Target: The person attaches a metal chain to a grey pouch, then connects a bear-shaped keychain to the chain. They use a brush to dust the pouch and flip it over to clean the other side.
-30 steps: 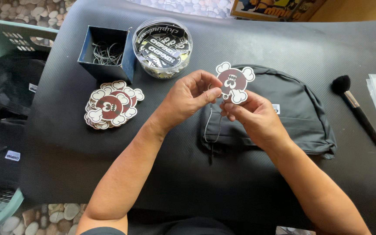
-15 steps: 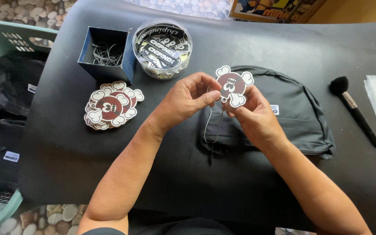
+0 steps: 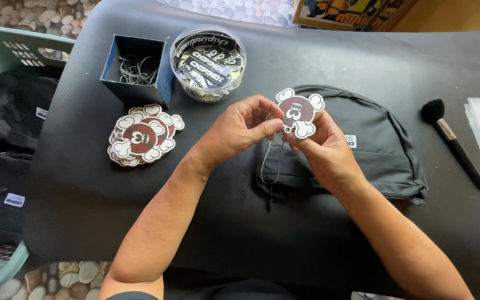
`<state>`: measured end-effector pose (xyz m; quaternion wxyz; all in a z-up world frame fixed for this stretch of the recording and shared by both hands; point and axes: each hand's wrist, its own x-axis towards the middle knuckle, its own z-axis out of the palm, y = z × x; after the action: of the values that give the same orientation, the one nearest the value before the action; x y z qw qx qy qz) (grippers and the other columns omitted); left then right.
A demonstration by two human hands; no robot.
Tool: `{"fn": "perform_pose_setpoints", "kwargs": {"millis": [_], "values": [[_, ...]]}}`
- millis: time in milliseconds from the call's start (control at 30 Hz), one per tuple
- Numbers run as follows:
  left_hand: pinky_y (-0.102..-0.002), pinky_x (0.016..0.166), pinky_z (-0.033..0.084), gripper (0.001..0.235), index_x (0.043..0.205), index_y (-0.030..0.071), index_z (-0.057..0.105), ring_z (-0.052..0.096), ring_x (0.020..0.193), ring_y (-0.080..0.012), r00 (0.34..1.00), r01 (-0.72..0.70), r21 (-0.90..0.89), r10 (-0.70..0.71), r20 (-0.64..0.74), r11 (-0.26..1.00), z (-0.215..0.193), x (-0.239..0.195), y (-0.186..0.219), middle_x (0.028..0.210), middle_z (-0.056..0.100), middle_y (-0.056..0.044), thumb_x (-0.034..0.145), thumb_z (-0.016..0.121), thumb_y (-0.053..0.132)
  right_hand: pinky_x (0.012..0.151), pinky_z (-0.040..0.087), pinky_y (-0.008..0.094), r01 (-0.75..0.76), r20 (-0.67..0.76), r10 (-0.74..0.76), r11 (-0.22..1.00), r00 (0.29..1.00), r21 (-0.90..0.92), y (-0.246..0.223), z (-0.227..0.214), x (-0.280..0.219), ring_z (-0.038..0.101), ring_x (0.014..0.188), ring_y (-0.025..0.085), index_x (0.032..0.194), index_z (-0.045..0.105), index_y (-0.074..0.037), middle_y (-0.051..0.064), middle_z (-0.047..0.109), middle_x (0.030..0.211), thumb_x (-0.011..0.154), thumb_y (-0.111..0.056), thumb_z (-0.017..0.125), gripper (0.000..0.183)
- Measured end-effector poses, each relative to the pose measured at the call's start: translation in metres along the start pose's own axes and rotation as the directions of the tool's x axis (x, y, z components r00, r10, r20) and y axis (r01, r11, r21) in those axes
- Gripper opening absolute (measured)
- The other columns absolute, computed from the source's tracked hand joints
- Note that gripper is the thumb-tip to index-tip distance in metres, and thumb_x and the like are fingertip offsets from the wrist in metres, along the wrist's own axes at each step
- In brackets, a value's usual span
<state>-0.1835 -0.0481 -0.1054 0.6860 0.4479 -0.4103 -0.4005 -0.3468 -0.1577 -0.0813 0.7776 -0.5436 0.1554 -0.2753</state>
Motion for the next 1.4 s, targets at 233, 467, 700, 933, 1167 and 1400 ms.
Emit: {"fn": "perform_pose_setpoints", "kwargs": {"millis": [233,467,700,933,1167,1400], "values": [[-0.019,0.066,0.054,0.023,0.113,0.005,0.066,0.068,0.076,-0.0084,1.000,0.002,0.036,-0.002,-0.008,0.999,-0.003,0.000,-0.006,0.086,0.066,-0.003,0.096,0.076,0.016,0.067,0.052,0.022,0.009,0.001,-0.009,1.000,1.000,-0.002,0.000,0.000,0.000,0.071,0.083,0.017,0.099,0.052,-0.005,0.003,0.060,0.087,0.086,0.011,0.076,0.031],[-0.018,0.063,0.050,0.018,0.113,0.009,0.068,0.061,0.075,-0.0037,1.000,0.026,0.107,-0.027,0.006,0.994,-0.003,-0.004,0.002,0.083,0.065,0.000,0.097,0.074,0.016,0.068,0.052,0.024,0.028,-0.012,-0.028,1.000,1.000,0.012,0.008,-0.004,0.000,0.065,0.074,0.013,0.091,0.048,-0.007,0.001,0.054,0.081,0.086,0.012,0.077,0.035],[-0.015,0.059,0.047,0.014,0.110,0.014,0.069,0.057,0.073,-0.0021,1.000,0.029,0.200,-0.029,-0.001,0.979,-0.005,-0.005,0.005,0.081,0.064,0.001,0.098,0.072,0.018,0.071,0.055,0.027,-0.003,-0.012,0.003,1.000,1.000,0.018,0.016,-0.013,0.002,0.066,0.076,0.015,0.094,0.048,-0.007,0.003,0.053,0.081,0.084,0.012,0.077,0.036],[-0.015,0.057,0.047,0.012,0.108,0.016,0.069,0.059,0.073,-0.0042,0.999,0.006,0.274,0.003,-0.033,0.962,-0.004,-0.007,0.011,0.082,0.065,0.000,0.098,0.072,0.020,0.074,0.056,0.031,-0.060,-0.010,0.062,0.986,0.998,0.158,0.004,-0.008,-0.001,0.066,0.080,0.022,0.098,0.048,-0.003,0.009,0.056,0.084,0.090,0.004,0.070,0.024],[-0.038,0.091,0.049,0.015,0.108,0.026,0.072,0.060,0.113,-0.0254,0.964,-0.214,0.673,0.264,0.029,0.708,-0.002,-0.007,0.015,0.123,0.059,-0.003,0.094,0.074,0.026,0.071,0.056,0.028,-0.075,-0.073,0.076,0.997,0.994,0.027,0.007,-0.012,-0.001,0.068,0.079,0.021,0.093,0.048,-0.004,0.009,0.056,0.081,0.093,0.004,0.070,0.024],[-0.064,0.121,0.018,0.019,0.109,0.025,0.075,0.025,0.155,-0.0397,0.938,-0.291,0.804,0.322,0.132,0.518,0.007,-0.011,0.022,0.164,0.034,-0.011,0.093,0.068,0.017,0.066,0.056,0.028,-0.079,-0.064,0.076,0.995,0.995,-0.059,0.017,-0.027,0.002,0.067,0.072,0.021,0.093,0.048,-0.004,0.013,0.061,0.083,0.095,0.002,0.069,0.023]]}}
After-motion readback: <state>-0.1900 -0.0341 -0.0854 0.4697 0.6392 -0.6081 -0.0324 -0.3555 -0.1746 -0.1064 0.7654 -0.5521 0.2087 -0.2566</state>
